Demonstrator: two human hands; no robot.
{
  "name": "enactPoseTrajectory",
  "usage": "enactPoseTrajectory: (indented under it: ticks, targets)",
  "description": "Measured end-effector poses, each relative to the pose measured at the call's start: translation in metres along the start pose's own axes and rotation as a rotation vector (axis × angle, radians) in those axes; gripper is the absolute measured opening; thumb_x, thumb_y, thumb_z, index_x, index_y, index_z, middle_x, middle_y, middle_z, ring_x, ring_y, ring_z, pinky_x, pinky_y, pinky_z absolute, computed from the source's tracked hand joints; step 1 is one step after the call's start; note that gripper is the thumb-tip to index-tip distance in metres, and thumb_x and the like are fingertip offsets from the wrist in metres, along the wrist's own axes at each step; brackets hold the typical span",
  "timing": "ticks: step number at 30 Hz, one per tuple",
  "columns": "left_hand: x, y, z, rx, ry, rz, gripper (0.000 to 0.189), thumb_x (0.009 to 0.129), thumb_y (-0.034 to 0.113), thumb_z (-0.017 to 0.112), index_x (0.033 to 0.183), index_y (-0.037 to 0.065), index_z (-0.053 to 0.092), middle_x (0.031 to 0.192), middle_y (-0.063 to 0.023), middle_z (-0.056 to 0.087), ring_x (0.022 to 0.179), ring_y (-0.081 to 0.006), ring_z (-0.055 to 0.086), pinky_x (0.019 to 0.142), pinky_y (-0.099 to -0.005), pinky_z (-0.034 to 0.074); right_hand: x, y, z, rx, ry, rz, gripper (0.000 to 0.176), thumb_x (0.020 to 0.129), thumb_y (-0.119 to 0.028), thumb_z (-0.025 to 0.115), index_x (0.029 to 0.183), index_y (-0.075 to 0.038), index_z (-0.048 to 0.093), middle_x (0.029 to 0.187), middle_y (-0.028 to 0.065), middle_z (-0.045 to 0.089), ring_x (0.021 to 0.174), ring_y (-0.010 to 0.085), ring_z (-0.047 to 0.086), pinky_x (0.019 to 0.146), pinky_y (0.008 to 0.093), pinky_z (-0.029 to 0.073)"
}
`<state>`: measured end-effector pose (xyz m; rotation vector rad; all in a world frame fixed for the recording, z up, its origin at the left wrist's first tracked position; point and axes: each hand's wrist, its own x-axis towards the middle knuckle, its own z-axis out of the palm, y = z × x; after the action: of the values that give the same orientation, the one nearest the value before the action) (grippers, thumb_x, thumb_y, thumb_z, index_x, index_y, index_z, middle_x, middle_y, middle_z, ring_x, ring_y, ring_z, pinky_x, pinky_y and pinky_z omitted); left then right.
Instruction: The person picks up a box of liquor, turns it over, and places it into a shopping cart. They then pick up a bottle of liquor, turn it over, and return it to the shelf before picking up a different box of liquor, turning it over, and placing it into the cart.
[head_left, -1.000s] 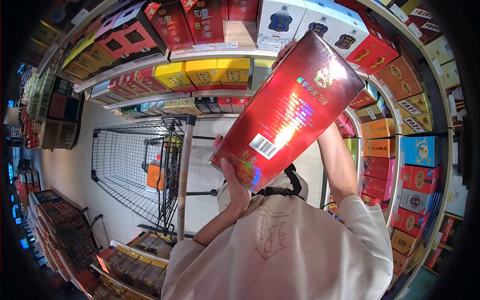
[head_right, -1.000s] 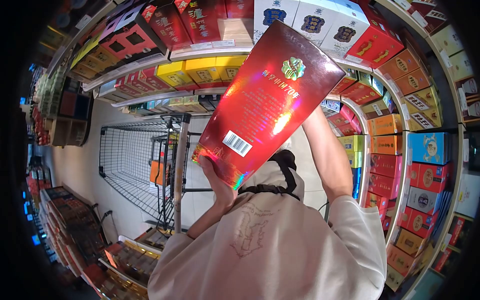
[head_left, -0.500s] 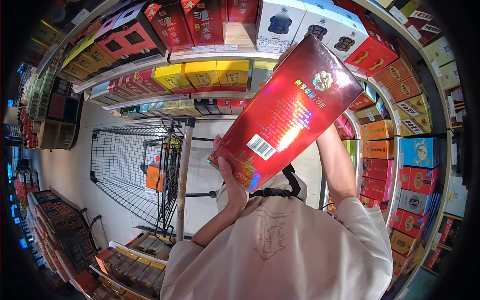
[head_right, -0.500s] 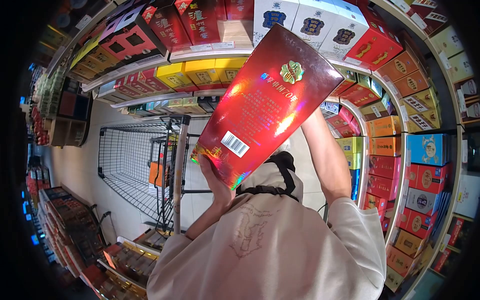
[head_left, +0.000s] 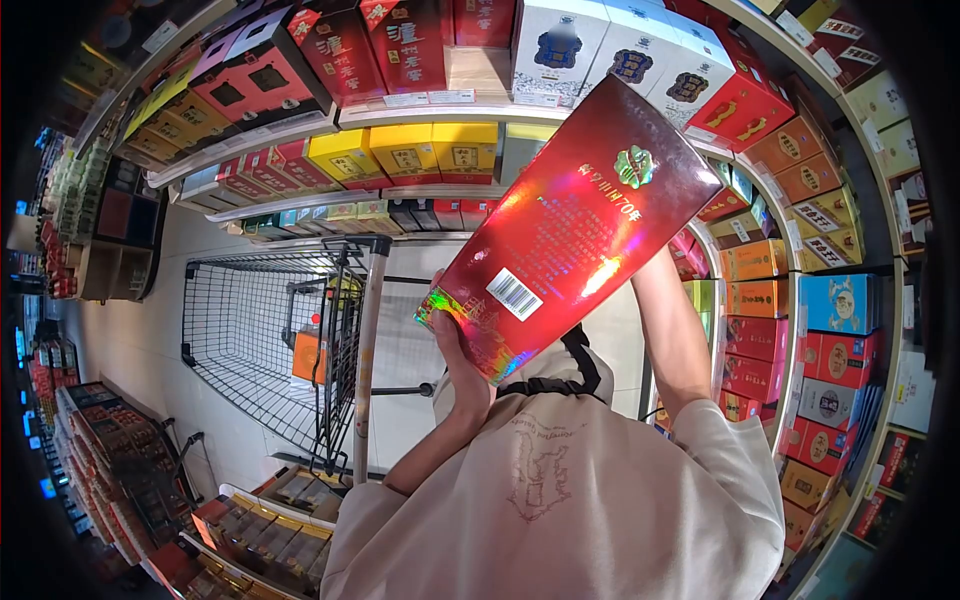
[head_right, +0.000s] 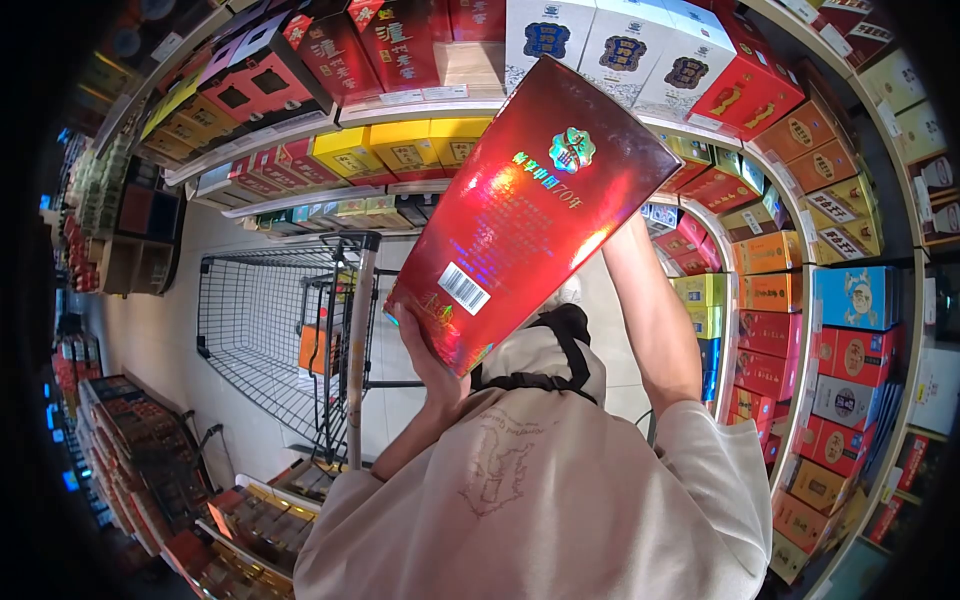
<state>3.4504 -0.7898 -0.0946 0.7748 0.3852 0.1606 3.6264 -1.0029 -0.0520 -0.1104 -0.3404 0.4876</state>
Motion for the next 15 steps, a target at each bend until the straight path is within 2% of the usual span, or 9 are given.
enactPoseTrajectory:
  ticks: [5, 8, 10, 11, 12, 13, 15]
  targets:
    - [0.0, 0.004, 0.003, 0.008, 0.0, -0.006, 0.064, 0.109, 0.058, 0.039, 0.152, 0.01, 0.039, 0.147, -0.0076, 0.05, 0.135, -0.0232, 0.05, 0.115, -0.0417, 0.041, 0.009, -0.004, -0.004, -0.011, 0.011, 0.001, 0.047, 0.098, -0.037, 0.052, 0.124, -0.001, 0.068, 0.125, 0.0175, 0.072, 0.112, 0.0315, 0.069, 0.101, 0.0447, 0.055]
    - [0.009, 0.005, -0.011, -0.041, -0.095, -0.055, 0.063, 0.11, 0.055, 0.039, 0.153, 0.01, 0.037, 0.148, -0.0078, 0.048, 0.138, -0.0233, 0.048, 0.117, -0.0431, 0.04, 0.014, -0.015, -0.006, -0.019, 0.016, 0.003, 0.048, 0.097, -0.037, 0.052, 0.123, -0.001, 0.069, 0.124, 0.0181, 0.073, 0.111, 0.0318, 0.07, 0.1, 0.0445, 0.056]
    - [0.024, 0.006, -0.023, -0.029, -0.297, -0.016, 0.059, 0.111, 0.052, 0.037, 0.154, 0.011, 0.036, 0.152, -0.0077, 0.045, 0.142, -0.0227, 0.045, 0.12, -0.0459, 0.038, 0.013, -0.014, 0.002, -0.024, 0.017, 0.005, 0.048, 0.097, -0.037, 0.052, 0.123, -0.001, 0.069, 0.124, 0.0183, 0.073, 0.111, 0.0319, 0.07, 0.099, 0.0445, 0.057]
    - [0.029, 0.011, -0.024, -0.093, -0.295, -0.111, 0.056, 0.111, 0.05, 0.035, 0.154, 0.013, 0.036, 0.154, -0.0073, 0.043, 0.145, -0.0221, 0.042, 0.122, -0.0482, 0.036, 0.011, -0.008, 0.017, -0.06, 0.146, -0.07, 0.05, 0.095, -0.038, 0.054, 0.123, 0.0, 0.068, 0.119, 0.0188, 0.074, 0.101, 0.0323, 0.072, 0.093, 0.0437, 0.059]
    - [0.031, 0.012, -0.023, -0.094, -0.295, -0.11, 0.056, 0.111, 0.05, 0.035, 0.154, 0.013, 0.036, 0.154, -0.0073, 0.043, 0.145, -0.0221, 0.042, 0.122, -0.0482, 0.036, 0.009, -0.004, 0.026, -0.095, 0.274, -0.145, 0.053, 0.092, -0.039, 0.055, 0.124, 0.001, 0.068, 0.114, 0.0193, 0.076, 0.092, 0.0328, 0.074, 0.087, 0.043, 0.061]
    - [0.034, 0.014, -0.023, -0.131, -0.311, -0.144, 0.056, 0.111, 0.051, 0.035, 0.154, 0.014, 0.037, 0.154, -0.0069, 0.043, 0.145, -0.0219, 0.042, 0.121, -0.0481, 0.036, 0.007, -0.005, 0.025, -0.106, 0.265, -0.129, 0.057, 0.091, -0.044, 0.057, 0.123, 0.001, 0.068, 0.116, 0.0198, 0.075, 0.096, 0.0322, 0.074, 0.089, 0.042, 0.06]
    - [0.035, 0.016, -0.022, -0.169, -0.326, -0.172, 0.055, 0.111, 0.051, 0.034, 0.153, 0.015, 0.037, 0.154, -0.0065, 0.043, 0.145, -0.0217, 0.042, 0.121, -0.048, 0.036, 0.005, -0.002, 0.026, -0.141, 0.283, -0.149, 0.056, 0.091, -0.044, 0.057, 0.123, 0.001, 0.068, 0.115, 0.0197, 0.075, 0.095, 0.0318, 0.074, 0.089, 0.0414, 0.06]
